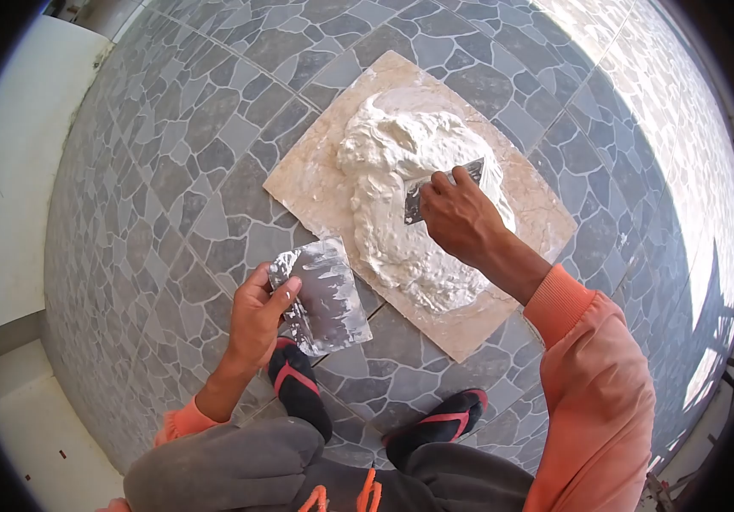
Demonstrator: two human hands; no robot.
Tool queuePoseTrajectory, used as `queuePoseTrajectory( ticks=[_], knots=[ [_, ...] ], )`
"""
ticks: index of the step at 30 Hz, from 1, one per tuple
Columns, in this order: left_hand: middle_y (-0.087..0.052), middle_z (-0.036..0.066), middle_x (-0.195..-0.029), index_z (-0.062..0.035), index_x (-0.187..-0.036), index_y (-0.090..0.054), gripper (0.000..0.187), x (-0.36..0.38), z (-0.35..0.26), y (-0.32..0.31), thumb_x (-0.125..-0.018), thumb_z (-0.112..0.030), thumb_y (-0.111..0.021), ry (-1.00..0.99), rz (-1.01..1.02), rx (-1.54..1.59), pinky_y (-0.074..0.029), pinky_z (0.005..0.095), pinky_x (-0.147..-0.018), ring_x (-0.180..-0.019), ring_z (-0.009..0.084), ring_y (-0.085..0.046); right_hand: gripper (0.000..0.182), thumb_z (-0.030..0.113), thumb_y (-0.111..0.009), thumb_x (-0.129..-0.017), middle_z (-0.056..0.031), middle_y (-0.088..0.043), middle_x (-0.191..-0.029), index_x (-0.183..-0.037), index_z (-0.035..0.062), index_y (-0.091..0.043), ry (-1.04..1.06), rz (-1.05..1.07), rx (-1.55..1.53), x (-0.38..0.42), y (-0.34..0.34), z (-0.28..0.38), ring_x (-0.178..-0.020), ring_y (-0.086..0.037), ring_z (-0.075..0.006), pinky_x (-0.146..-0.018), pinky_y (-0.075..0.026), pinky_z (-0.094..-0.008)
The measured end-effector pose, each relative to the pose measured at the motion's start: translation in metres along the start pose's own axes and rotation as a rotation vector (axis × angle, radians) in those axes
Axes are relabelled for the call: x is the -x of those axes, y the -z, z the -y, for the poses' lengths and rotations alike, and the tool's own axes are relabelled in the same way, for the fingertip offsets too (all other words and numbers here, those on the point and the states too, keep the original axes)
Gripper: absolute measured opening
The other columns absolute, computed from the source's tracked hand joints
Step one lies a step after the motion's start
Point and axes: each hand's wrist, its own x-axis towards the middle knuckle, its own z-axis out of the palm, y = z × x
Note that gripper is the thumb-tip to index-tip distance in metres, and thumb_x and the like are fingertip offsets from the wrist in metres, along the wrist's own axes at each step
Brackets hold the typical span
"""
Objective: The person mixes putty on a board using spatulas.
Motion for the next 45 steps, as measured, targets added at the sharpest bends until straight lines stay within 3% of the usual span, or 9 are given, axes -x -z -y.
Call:
queuePoseTrajectory(
  ticks=[5,9,14,18,25,30,34,41,45],
  knots=[
    [-0.065,0.0,-0.099,0.0007,-0.111,-0.061,0.016,0.002,0.001,0.002,-0.096,-0.005,-0.063,-0.004,-0.019,0.005,-0.048,0.0223,-0.079,-0.088,0.0045,-0.058,0.009,0.013,-0.064,-0.087,-0.0028,-0.061,-0.091,-0.085,0.0062,-0.07,-0.075,0.08,-0.018,0.008,0.026,-0.007,-0.097,-0.054,-0.0174,-0.084,-0.041,-0.032],
    [-0.065,0.0,-0.098,0.0006,-0.111,-0.061,0.016,0.001,0.004,-0.003,-0.096,-0.006,-0.063,0.003,0.005,-0.009,-0.047,0.0218,-0.078,-0.087,0.0042,-0.058,0.008,0.012,-0.063,-0.087,-0.0032,-0.061,-0.092,-0.088,0.007,-0.069,-0.072,-0.131,-0.043,-0.004,0.006,-0.005,-0.098,-0.055,-0.0181,-0.084,-0.041,-0.0317],
    [-0.065,0.0,-0.098,0.0004,-0.11,-0.061,0.015,0.006,0.006,-0.005,-0.096,-0.006,-0.063,0.01,0.0,-0.023,-0.047,0.0218,-0.078,-0.087,0.0042,-0.058,0.012,0.011,-0.06,-0.089,-0.0041,-0.062,-0.09,-0.084,0.0084,-0.07,-0.081,0.159,-0.075,0.005,0.02,0.004,-0.099,-0.055,-0.0187,-0.086,-0.041,-0.0341],
    [-0.066,0.001,-0.098,0.0006,-0.111,-0.061,0.016,0.004,0.008,-0.005,-0.097,-0.007,-0.063,0.022,0.0,0.015,-0.047,0.0219,-0.078,-0.087,0.0043,-0.058,0.013,0.012,-0.059,-0.09,-0.0031,-0.063,-0.092,-0.088,0.0081,-0.071,-0.137,-0.103,-0.055,-0.004,0.023,-0.005,-0.1,-0.056,-0.018,-0.087,-0.041,-0.0332],
    [-0.066,0.002,-0.1,0.0013,-0.112,-0.061,0.017,0.005,0.005,-0.007,-0.096,-0.007,-0.063,0.018,-0.001,0.02,-0.048,0.0221,-0.08,-0.089,0.0048,-0.058,0.013,0.013,-0.059,-0.09,-0.0035,-0.064,-0.094,-0.088,0.008,-0.071,-0.086,0.172,-0.084,0.001,0.027,0.002,-0.1,-0.056,-0.0177,-0.089,-0.041,-0.0329],
    [-0.066,0.001,-0.099,0.0011,-0.111,-0.061,0.017,0.004,0.007,-0.008,-0.097,-0.007,-0.063,0.025,0.007,0.009,-0.048,0.0223,-0.08,-0.088,0.0045,-0.058,0.014,0.013,-0.059,-0.09,-0.0041,-0.063,-0.093,-0.088,0.0065,-0.071,-0.071,-0.134,-0.026,-0.01,0.012,0.002,-0.098,-0.055,-0.0182,-0.087,-0.042,-0.033],
    [-0.065,0.001,-0.098,0.0006,-0.111,-0.061,0.017,0.007,0.005,-0.009,-0.096,-0.006,-0.063,0.008,0.002,-0.005,-0.048,0.0224,-0.08,-0.088,0.0043,-0.057,0.015,0.013,-0.059,-0.091,-0.0042,-0.062,-0.094,-0.09,0.0049,-0.072,-0.043,0.143,-0.072,-0.002,0.002,0.01,-0.098,-0.055,-0.0181,-0.086,-0.042,-0.0337],
    [-0.066,0.002,-0.101,0.0006,-0.114,-0.06,0.019,0.004,0.011,-0.009,-0.097,-0.006,-0.063,0.021,0.035,0.013,-0.049,0.0227,-0.079,-0.089,0.0049,-0.059,0.016,0.012,-0.058,-0.091,-0.0051,-0.062,-0.095,-0.095,0.0043,-0.071,-0.071,-0.052,-0.044,-0.01,-0.002,0.008,-0.099,-0.055,-0.0189,-0.088,-0.041,-0.0336],
    [-0.066,0.003,-0.105,0.0001,-0.117,-0.059,0.021,0.007,0.015,-0.004,-0.097,-0.006,-0.062,0.017,0.054,-0.019,-0.051,0.023,-0.08,-0.09,0.0063,-0.062,0.015,0.011,-0.059,-0.09,-0.0068,-0.063,-0.097,-0.094,0.0034,-0.071,-0.063,0.194,-0.121,-0.003,0.018,0.01,-0.1,-0.055,-0.0197,-0.088,-0.042,-0.0346]
  ],
)
